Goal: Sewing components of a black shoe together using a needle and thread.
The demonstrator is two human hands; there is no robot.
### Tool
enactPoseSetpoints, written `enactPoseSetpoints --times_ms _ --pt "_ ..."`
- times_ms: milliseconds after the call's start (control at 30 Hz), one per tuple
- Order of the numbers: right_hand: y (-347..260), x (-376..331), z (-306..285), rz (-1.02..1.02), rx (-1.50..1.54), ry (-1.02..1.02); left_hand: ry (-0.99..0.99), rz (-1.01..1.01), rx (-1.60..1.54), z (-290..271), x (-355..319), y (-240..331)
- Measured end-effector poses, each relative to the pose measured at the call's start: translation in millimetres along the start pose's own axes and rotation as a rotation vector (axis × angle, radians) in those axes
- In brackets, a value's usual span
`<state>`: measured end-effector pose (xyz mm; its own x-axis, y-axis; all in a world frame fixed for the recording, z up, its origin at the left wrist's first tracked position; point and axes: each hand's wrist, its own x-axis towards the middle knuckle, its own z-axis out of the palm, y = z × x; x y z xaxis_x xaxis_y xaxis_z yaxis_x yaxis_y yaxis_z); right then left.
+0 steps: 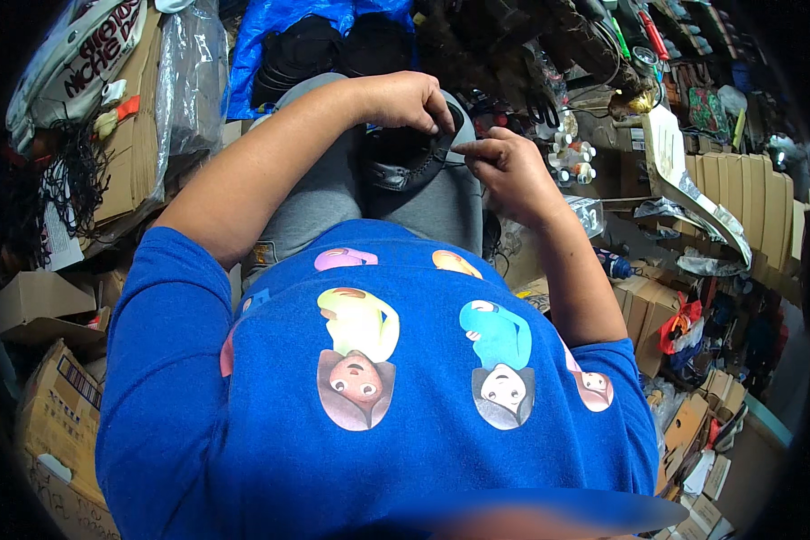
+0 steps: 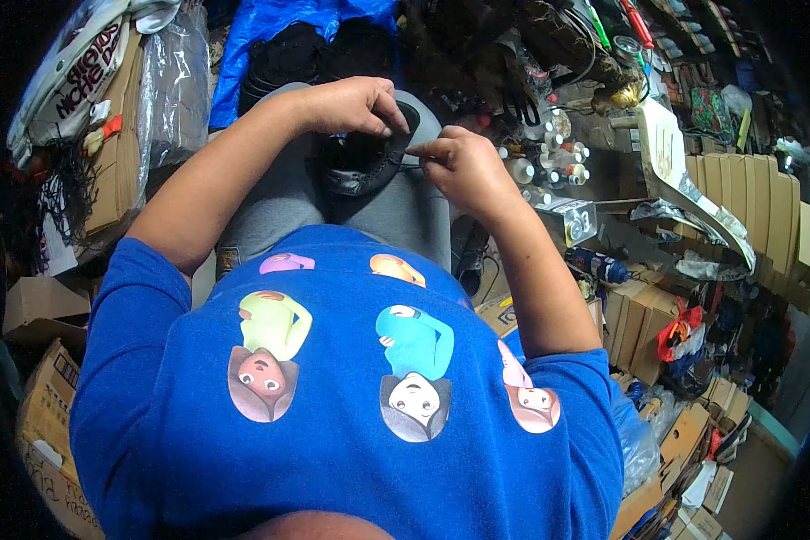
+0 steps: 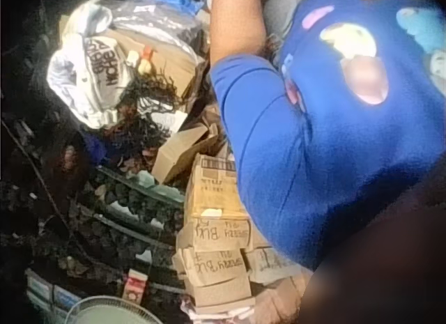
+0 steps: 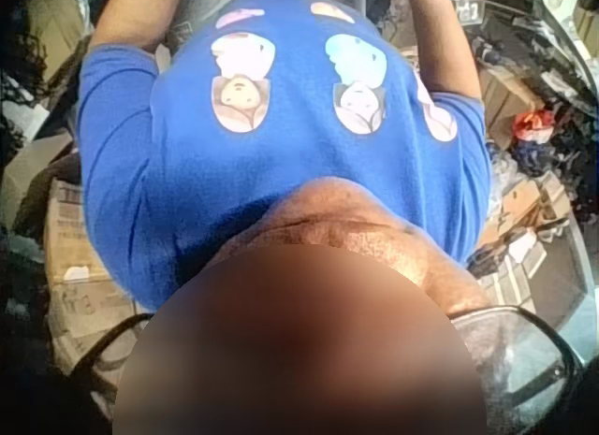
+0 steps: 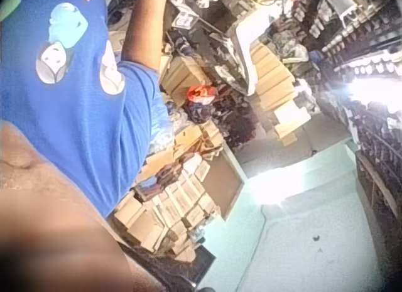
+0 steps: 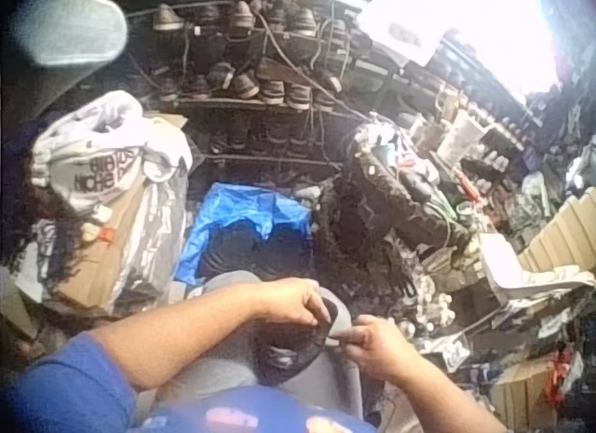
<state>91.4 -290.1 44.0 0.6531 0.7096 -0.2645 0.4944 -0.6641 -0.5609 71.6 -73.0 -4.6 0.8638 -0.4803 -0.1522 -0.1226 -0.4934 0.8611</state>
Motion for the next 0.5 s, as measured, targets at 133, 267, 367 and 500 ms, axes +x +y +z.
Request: enactPoseSetpoints --times_ms 133,267,367,500 --pt "11 3 4 -0.02 0.17 -0.083 -0.002 0.02 0.003 1 -2 -1" --pt "27 4 1 -0.049 0.124 -0.135 -0.026 0.079 -0.026 1 -6 -3" --pt "39 9 3 0.051 0.418 -0.232 -0.031 0.08 -0.021 2 -8 -4" --pt "43 19 14 -0.01 0.603 -0.267 -0.007 0.056 -0.002 5 -7 -6"
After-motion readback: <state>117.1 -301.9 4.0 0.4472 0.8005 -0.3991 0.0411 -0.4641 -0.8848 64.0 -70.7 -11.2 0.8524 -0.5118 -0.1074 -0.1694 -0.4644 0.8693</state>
